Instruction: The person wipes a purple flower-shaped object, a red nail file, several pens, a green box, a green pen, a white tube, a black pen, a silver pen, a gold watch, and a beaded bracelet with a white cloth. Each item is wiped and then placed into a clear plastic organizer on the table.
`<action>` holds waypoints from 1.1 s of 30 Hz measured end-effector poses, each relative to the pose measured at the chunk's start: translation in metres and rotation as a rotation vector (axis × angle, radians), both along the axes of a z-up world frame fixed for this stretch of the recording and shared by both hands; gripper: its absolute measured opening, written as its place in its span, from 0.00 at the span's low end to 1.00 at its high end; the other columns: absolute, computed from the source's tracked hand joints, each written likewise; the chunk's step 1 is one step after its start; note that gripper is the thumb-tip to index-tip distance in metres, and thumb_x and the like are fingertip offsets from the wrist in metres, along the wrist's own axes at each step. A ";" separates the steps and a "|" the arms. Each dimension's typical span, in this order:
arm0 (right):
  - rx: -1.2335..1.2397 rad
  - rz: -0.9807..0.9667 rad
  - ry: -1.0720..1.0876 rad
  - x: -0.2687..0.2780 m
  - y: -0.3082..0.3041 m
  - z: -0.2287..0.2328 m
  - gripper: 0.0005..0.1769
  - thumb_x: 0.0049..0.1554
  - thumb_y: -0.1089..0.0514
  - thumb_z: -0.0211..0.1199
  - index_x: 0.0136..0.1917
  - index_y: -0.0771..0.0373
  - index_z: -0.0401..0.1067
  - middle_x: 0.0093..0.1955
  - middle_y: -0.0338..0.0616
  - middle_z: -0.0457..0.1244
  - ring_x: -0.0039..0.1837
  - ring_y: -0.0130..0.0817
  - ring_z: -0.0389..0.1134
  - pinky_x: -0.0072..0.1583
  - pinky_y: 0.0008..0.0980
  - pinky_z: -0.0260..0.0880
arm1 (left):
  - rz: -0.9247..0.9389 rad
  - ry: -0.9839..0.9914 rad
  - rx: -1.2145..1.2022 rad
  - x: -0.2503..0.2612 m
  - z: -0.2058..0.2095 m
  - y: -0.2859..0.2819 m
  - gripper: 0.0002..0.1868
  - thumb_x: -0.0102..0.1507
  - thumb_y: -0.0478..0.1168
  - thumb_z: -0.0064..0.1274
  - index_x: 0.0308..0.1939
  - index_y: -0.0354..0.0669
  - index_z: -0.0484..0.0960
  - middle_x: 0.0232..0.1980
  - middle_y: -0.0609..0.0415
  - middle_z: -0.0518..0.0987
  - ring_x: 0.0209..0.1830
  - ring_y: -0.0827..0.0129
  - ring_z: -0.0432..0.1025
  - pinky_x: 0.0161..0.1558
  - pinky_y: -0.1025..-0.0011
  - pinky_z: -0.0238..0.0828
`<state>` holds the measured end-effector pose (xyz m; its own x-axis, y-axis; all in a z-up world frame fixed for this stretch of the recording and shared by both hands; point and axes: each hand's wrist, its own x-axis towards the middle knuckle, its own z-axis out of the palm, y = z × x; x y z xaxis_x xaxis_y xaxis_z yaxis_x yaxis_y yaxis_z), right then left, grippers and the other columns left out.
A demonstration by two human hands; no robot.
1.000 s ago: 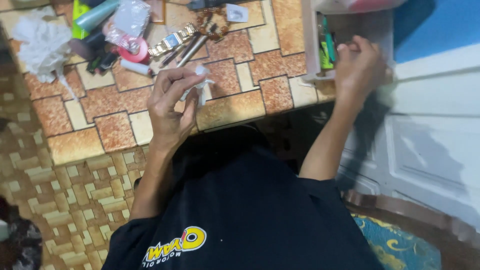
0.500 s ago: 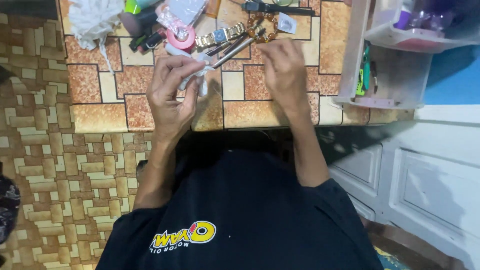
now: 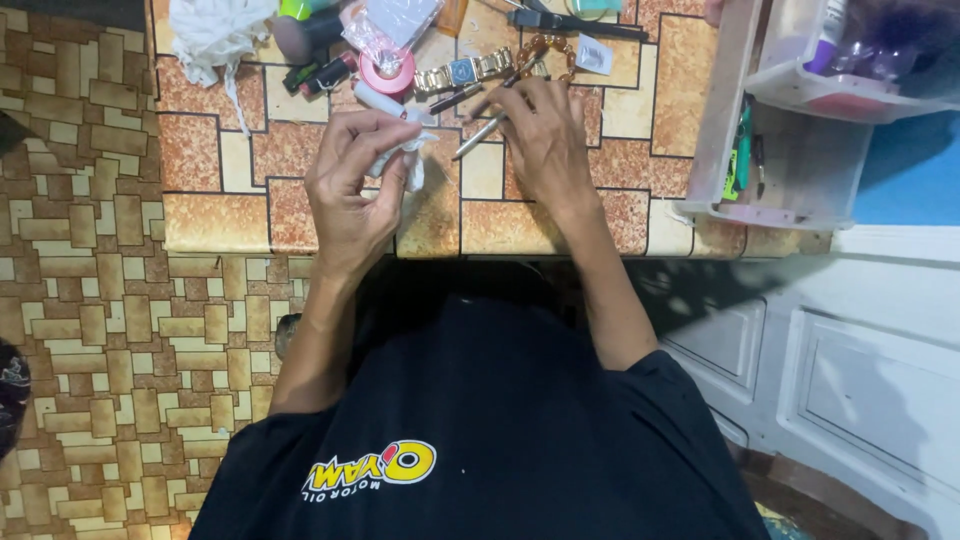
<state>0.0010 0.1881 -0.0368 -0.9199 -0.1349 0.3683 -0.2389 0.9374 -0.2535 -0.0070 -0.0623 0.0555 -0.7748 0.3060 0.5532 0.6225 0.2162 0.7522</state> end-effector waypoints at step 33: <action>-1.854 0.114 -0.115 0.043 0.015 0.061 0.08 0.70 0.59 0.60 0.62 0.57 0.67 0.46 0.41 0.69 0.40 0.26 0.67 0.37 0.17 0.67 | 0.011 -0.035 0.044 0.025 -0.004 0.004 0.11 0.71 0.32 0.54 0.58 0.38 0.79 0.53 0.44 0.77 0.54 0.58 0.71 0.53 0.67 0.71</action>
<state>0.0436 0.2026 0.0247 -0.9644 0.2608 0.0436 -0.1826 -0.5373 -0.8234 0.0181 -0.0580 0.0515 -0.7971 0.2733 0.5384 0.5933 0.1890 0.7825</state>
